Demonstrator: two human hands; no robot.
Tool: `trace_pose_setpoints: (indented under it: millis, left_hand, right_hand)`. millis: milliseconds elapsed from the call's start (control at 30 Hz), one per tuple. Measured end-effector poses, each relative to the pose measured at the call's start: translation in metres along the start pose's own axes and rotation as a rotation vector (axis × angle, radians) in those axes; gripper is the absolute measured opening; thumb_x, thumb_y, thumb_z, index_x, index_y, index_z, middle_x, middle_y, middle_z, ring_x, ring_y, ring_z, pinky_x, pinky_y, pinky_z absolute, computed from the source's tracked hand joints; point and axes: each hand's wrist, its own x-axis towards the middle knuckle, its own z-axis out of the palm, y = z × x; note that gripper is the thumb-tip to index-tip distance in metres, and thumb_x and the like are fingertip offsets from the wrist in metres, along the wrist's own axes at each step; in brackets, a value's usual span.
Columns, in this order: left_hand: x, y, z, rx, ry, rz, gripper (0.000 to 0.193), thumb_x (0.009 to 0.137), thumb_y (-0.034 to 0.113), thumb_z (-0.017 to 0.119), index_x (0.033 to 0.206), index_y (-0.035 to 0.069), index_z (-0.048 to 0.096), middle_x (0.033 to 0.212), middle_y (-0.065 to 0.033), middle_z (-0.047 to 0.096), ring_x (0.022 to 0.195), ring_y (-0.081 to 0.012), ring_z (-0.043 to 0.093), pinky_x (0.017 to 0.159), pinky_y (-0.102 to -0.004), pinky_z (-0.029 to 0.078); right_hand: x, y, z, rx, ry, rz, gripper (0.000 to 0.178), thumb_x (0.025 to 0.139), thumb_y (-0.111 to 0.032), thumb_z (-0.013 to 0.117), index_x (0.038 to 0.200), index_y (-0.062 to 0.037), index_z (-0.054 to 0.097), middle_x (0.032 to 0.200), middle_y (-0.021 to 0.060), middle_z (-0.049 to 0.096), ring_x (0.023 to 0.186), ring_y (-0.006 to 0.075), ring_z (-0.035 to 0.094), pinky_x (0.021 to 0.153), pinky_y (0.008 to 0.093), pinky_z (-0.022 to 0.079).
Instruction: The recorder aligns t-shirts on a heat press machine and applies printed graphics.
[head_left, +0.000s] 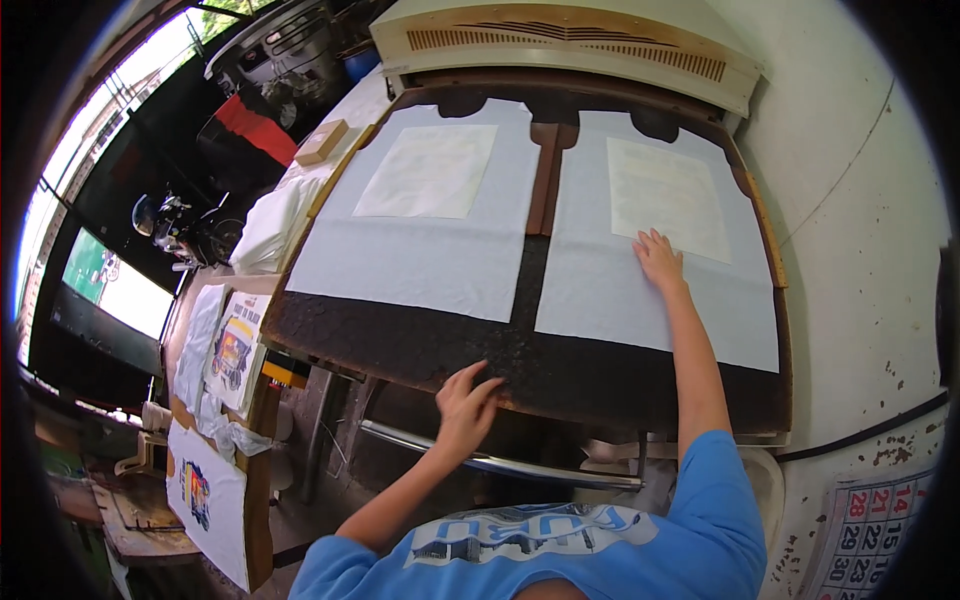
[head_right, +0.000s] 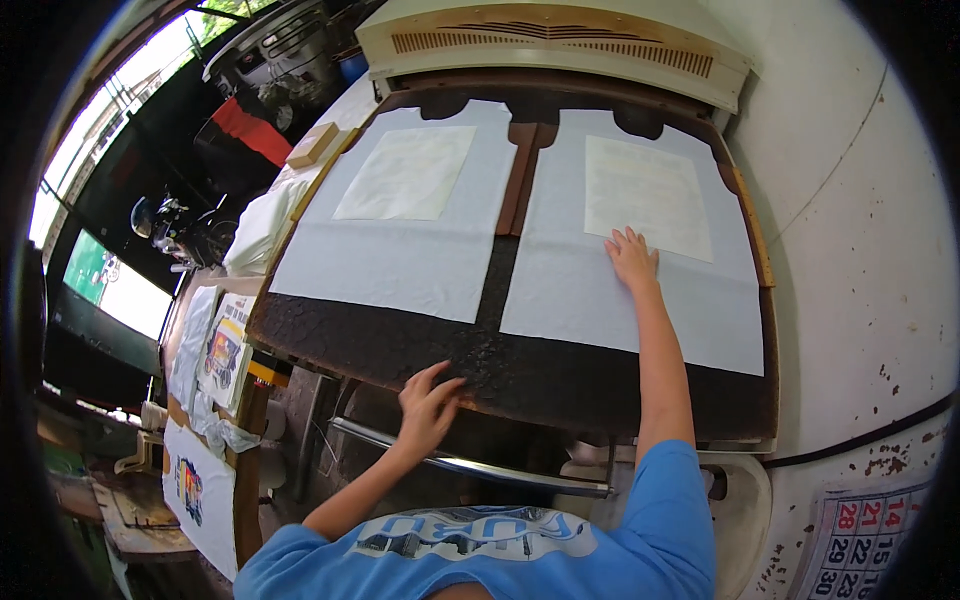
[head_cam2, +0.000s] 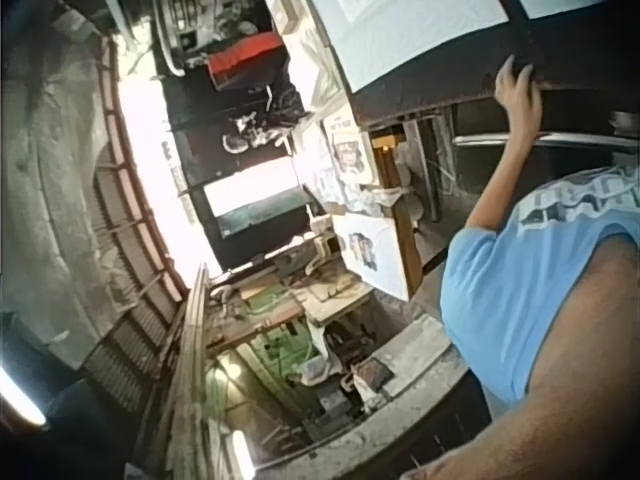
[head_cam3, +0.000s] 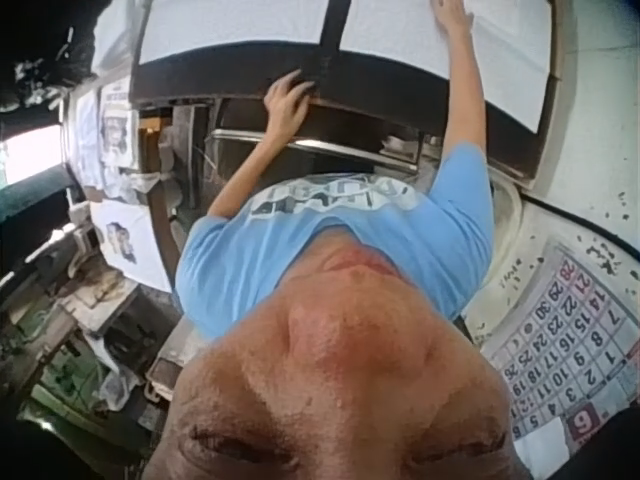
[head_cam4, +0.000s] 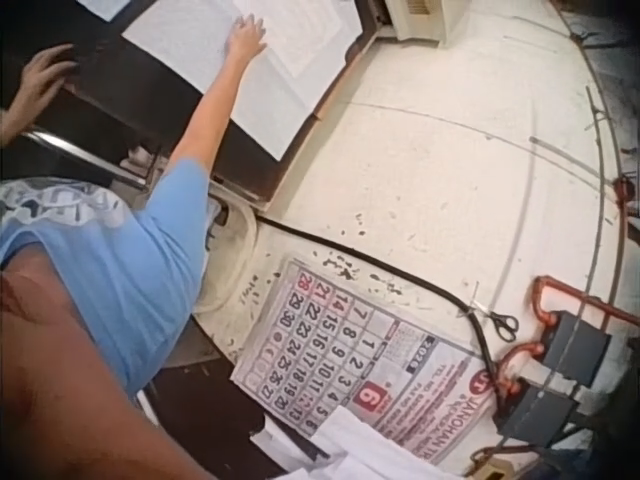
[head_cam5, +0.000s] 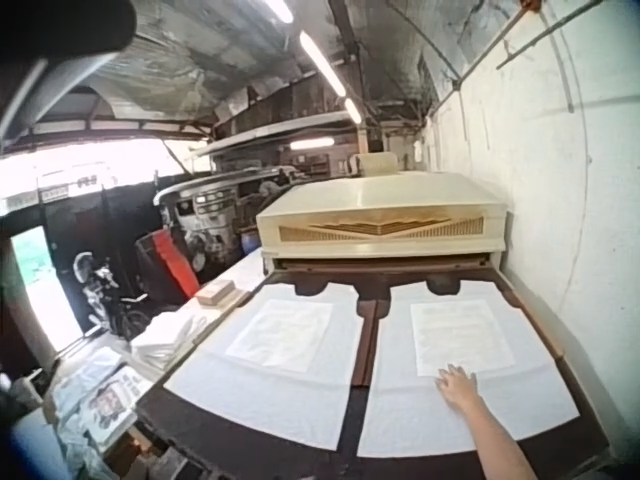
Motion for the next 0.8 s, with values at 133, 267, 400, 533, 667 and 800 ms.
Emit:
trace_pose_setpoints:
  millis: [133, 267, 400, 533, 667, 800]
  left_hand:
    - [-0.068, -0.019, -0.055, 0.112, 0.093, -0.244, 0.026, 0.072, 0.003, 0.057, 0.096, 0.009, 0.061, 0.117, -0.0107, 0.048, 0.11, -0.0287, 0.043, 0.091, -0.0393, 0.03]
    - [-0.099, -0.028, -0.073, 0.137, 0.159, -0.366, 0.026, 0.072, 0.002, 0.056, 0.096, 0.01, 0.061, 0.117, -0.0097, 0.048, 0.109, -0.0282, 0.042, 0.092, -0.0384, 0.029]
    - [-0.092, -0.029, -0.076, 0.121, 0.212, -0.27, 0.026, 0.072, 0.001, 0.056, 0.096, 0.01, 0.061, 0.116, -0.0084, 0.049, 0.107, -0.0278, 0.044, 0.091, -0.0394, 0.03]
    - [-0.071, -0.043, -0.071, 0.037, 0.223, -0.08, 0.026, 0.07, 0.0, 0.055, 0.094, 0.009, 0.06, 0.114, -0.0084, 0.051, 0.102, -0.0283, 0.047, 0.086, -0.0381, 0.035]
    - [-0.069, -0.071, -0.065, -0.045, 0.192, -0.065, 0.021, 0.071, 0.001, 0.055, 0.09, 0.006, 0.06, 0.106, -0.0078, 0.054, 0.099, -0.0266, 0.049, 0.083, -0.0361, 0.037]
    - [-0.072, -0.093, -0.052, -0.048, 0.163, -0.028, 0.015, 0.073, 0.004, 0.054, 0.087, 0.005, 0.06, 0.091, -0.008, 0.058, 0.083, -0.0251, 0.056, 0.072, -0.0337, 0.044]
  right_hand:
    - [-0.003, -0.003, -0.002, -0.012, -0.016, -0.008, 0.049, 0.088, -0.048, 0.034, 0.129, -0.0226, 0.04, 0.141, 0.0038, 0.025, 0.13, 0.0262, 0.022, 0.1, 0.0566, 0.018]
    - [-0.011, -0.011, 0.0, -0.025, 0.054, -0.021, 0.049, 0.088, -0.046, 0.037, 0.129, -0.019, 0.04, 0.14, 0.0058, 0.027, 0.129, 0.026, 0.024, 0.099, 0.0576, 0.019]
    - [-0.046, -0.04, 0.017, 0.06, 0.365, -0.249, 0.041, 0.086, -0.032, 0.047, 0.121, -0.0105, 0.048, 0.131, 0.0114, 0.039, 0.12, 0.028, 0.037, 0.095, 0.0521, 0.028]
    - [-0.152, -0.106, 0.014, 0.356, 0.506, -0.57, 0.024, 0.081, -0.015, 0.055, 0.102, -0.0048, 0.058, 0.114, 0.0131, 0.053, 0.105, 0.0299, 0.05, 0.089, 0.0394, 0.036]
    - [-0.282, -0.151, 0.016, 0.512, 0.505, -0.523, 0.012, 0.078, -0.004, 0.055, 0.089, -0.0025, 0.061, 0.093, 0.012, 0.06, 0.089, 0.0278, 0.056, 0.079, 0.0357, 0.041]
    - [-0.369, -0.113, 0.048, 0.5, 0.568, -0.184, 0.012, 0.078, 0.0, 0.052, 0.086, -0.0017, 0.061, 0.082, 0.0118, 0.059, 0.073, 0.0271, 0.057, 0.067, 0.0336, 0.045]
